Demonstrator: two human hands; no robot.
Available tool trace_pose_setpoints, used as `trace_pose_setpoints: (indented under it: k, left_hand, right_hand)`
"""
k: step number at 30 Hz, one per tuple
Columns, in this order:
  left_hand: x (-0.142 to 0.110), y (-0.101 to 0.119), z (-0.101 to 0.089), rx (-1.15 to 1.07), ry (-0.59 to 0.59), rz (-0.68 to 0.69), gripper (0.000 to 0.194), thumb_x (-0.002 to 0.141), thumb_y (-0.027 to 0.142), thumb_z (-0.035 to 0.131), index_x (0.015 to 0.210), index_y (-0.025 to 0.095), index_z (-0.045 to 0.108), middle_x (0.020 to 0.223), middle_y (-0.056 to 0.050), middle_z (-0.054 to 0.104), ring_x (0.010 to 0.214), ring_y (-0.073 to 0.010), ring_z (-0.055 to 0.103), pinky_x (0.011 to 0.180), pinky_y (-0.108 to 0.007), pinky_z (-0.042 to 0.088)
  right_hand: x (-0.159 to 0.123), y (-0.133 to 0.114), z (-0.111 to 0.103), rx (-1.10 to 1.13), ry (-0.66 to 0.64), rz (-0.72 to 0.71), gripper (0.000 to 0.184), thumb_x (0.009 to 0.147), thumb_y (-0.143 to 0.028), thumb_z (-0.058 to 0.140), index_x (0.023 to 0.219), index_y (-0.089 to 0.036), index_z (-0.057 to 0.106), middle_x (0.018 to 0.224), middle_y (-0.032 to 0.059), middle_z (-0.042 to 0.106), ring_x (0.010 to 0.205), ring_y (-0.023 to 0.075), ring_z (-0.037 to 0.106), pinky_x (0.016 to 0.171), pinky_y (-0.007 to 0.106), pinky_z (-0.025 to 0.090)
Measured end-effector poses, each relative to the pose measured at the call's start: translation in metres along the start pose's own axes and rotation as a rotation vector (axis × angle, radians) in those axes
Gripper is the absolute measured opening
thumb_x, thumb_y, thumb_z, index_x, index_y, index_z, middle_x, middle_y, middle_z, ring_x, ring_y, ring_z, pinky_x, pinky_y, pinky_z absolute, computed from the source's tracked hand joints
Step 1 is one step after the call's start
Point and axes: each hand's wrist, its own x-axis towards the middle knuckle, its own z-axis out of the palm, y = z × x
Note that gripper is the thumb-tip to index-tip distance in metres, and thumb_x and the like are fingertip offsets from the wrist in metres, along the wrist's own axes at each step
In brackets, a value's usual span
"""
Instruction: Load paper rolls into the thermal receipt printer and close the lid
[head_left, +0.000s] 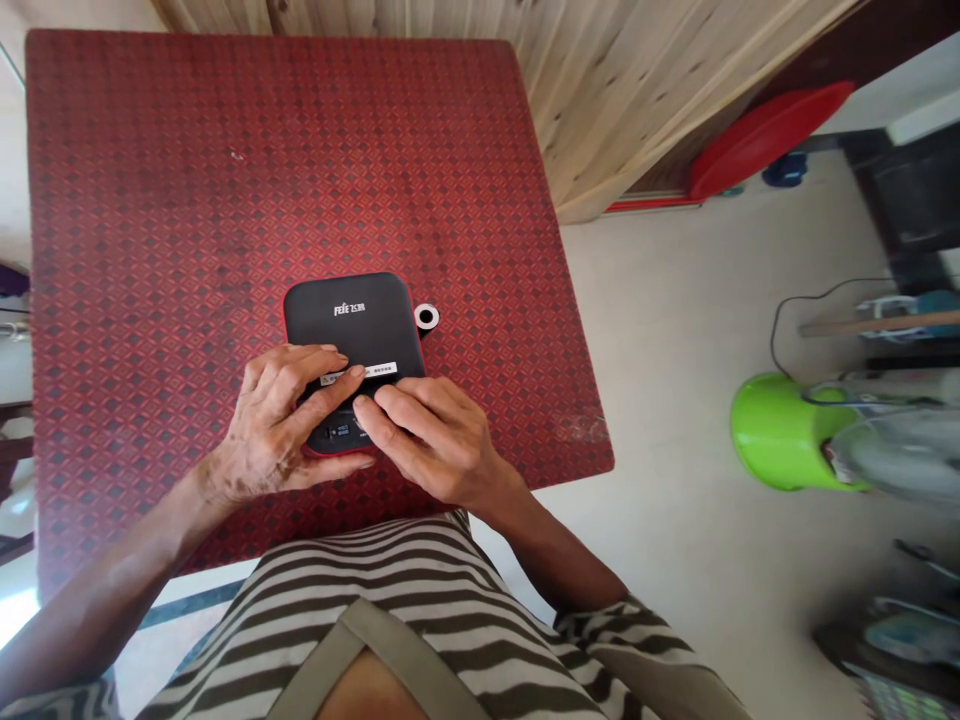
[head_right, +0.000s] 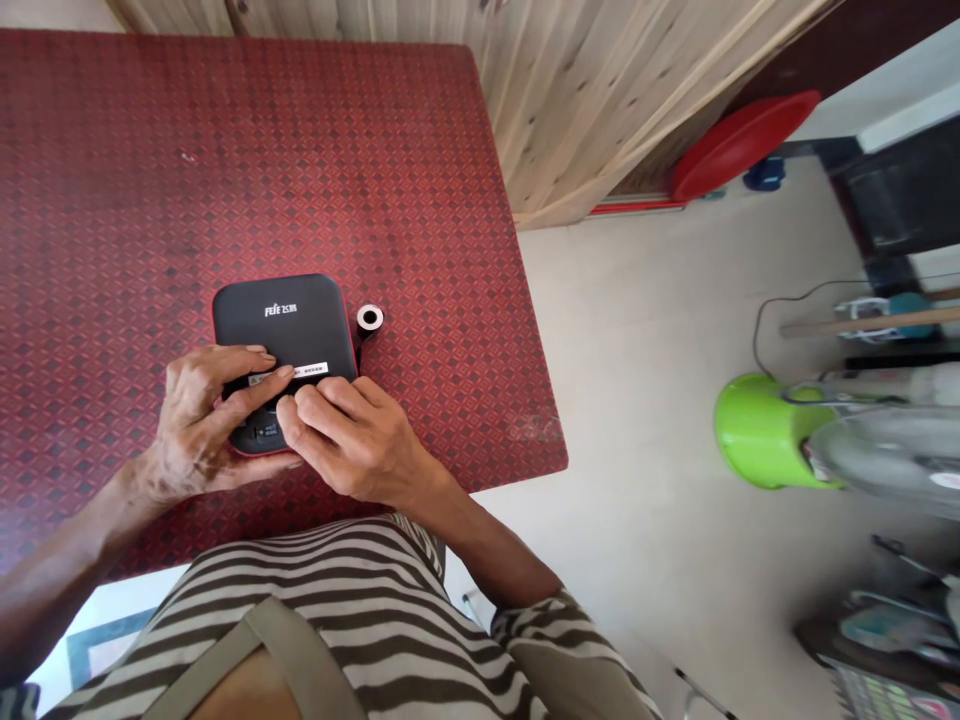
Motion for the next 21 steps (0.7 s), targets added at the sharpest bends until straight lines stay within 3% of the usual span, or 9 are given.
trace_pose_setpoints:
  k: [2,5,7,9,15,21]
  left_hand:
    - [-0.003,0.003,-0.001,-0.024,0.007,-0.021,0.085,0.090,0.067,0.075,0.155,0.018,0.053,0.135,-0.019,0.066,0.127,-0.0370,0.067,0.110,-0.056,0.056]
    - [-0.014,0.013,-0.004,-0.042,0.111,-0.101,0.085,0.089,0.067,0.076,0.154,0.017,0.053,0.138,-0.019,0.064,0.130,-0.0363,0.065,0.109,-0.055,0.058]
    - [-0.026,0.020,-0.003,-0.020,0.202,-0.146,0.084,0.086,0.061,0.082,0.152,0.016,0.055,0.133,-0.018,0.065,0.126,-0.0338,0.066,0.105,-0.051,0.061]
    - [-0.040,0.025,0.002,0.007,0.237,-0.177,0.078,0.086,0.052,0.085,0.150,0.017,0.056,0.129,-0.017,0.067,0.122,-0.0316,0.068,0.099,-0.047,0.063]
    - [-0.064,0.028,0.023,0.053,0.282,-0.246,0.065,0.091,0.039,0.082,0.148,0.026,0.055,0.133,-0.014,0.068,0.114,-0.0271,0.071,0.089,-0.041,0.064]
    - [-0.062,0.025,0.024,0.032,0.294,-0.242,0.062,0.090,0.040,0.083,0.144,0.022,0.058,0.131,-0.014,0.067,0.112,-0.0255,0.071,0.089,-0.037,0.063]
  right_hand:
    - [-0.004,0.005,-0.003,0.019,0.059,0.064,0.016,0.103,-0.021,0.070,0.117,-0.015,0.075,0.100,0.0055,0.081,0.091,0.0176,0.071,0.080,0.033,0.057]
    - [-0.021,0.016,-0.006,0.074,0.157,0.324,0.012,0.104,-0.020,0.068,0.114,-0.020,0.074,0.098,0.0050,0.080,0.089,0.0179,0.073,0.084,0.035,0.059]
    - [-0.039,0.024,-0.001,0.110,0.143,0.514,0.013,0.106,-0.020,0.061,0.101,-0.021,0.074,0.088,0.0031,0.078,0.081,0.0168,0.071,0.078,0.033,0.058]
    - [-0.059,0.030,0.011,0.149,0.080,0.615,0.023,0.108,-0.022,0.056,0.092,-0.020,0.073,0.079,0.0019,0.074,0.073,0.0159,0.069,0.072,0.031,0.056]
    - [-0.085,0.035,0.046,0.171,-0.097,0.725,0.027,0.107,-0.028,0.056,0.091,-0.019,0.075,0.083,0.0062,0.076,0.079,0.0200,0.071,0.076,0.032,0.054]
    - [-0.083,0.035,0.048,0.140,-0.132,0.774,0.031,0.108,-0.033,0.054,0.088,-0.019,0.073,0.080,0.0060,0.074,0.076,0.0201,0.068,0.074,0.032,0.050]
